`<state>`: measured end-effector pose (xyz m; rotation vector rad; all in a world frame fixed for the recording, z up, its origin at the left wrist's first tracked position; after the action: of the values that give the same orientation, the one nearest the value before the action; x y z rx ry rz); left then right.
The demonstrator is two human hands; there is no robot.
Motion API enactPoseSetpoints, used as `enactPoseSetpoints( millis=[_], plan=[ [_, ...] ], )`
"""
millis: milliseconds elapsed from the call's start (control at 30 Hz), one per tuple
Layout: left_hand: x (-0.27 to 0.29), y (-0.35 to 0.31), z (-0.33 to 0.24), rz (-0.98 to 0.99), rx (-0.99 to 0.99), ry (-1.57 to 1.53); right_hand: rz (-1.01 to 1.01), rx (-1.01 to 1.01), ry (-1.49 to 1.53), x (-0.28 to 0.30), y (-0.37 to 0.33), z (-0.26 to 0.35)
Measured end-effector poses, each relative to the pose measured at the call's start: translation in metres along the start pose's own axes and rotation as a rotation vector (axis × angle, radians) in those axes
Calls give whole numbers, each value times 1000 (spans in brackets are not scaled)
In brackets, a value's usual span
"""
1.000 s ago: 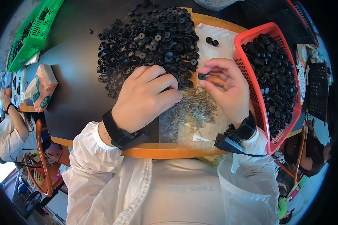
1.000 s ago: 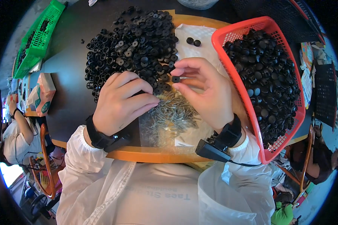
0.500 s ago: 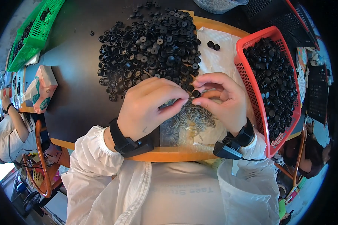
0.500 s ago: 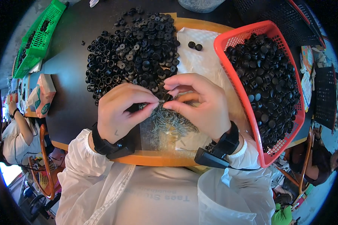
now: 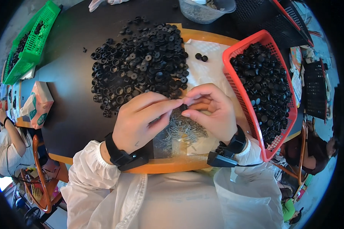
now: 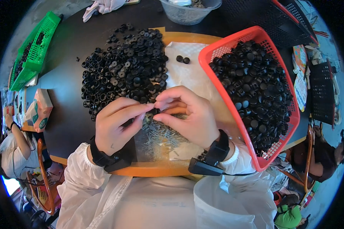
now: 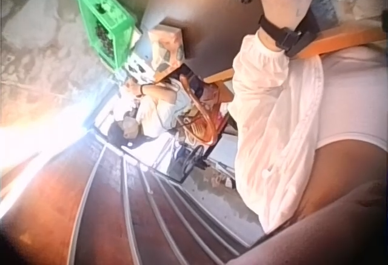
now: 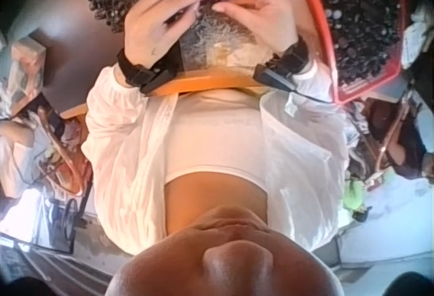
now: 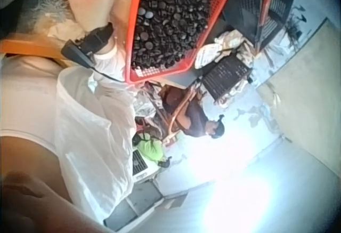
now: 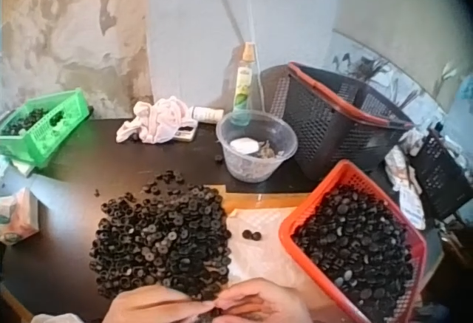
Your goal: Sorting small black plastic shoe components and placing them into a red basket.
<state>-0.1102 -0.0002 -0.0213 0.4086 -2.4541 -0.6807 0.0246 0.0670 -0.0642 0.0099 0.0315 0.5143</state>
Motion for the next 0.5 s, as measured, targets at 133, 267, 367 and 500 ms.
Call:
enactPoseSetpoints(
  millis=[133, 267, 367, 500],
  plan=[
    [1, 0, 4, 2, 133, -38, 10, -52, 26, 1, 0, -4],
    [1, -9, 15, -48, 258, -126, 18, -61, 74, 1, 0, -4],
    [4, -8, 18, -101, 296, -264, 36, -71, 137, 1, -1, -4],
    [7, -1, 5, -106, 105, -216, 49, -113, 180, 0, -2, -6]
  ],
)
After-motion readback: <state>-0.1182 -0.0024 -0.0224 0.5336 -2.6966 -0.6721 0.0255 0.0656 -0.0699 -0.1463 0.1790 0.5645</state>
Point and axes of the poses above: each hand's wrist, its own y-axis towards the middle knuckle, its own x-axis out of the back of the hand, z = x × y, the point moved 8 cm from there along y, towards the middle knuckle, and after that the axes turned 13 degrees about -z, right-handed, at the moved point
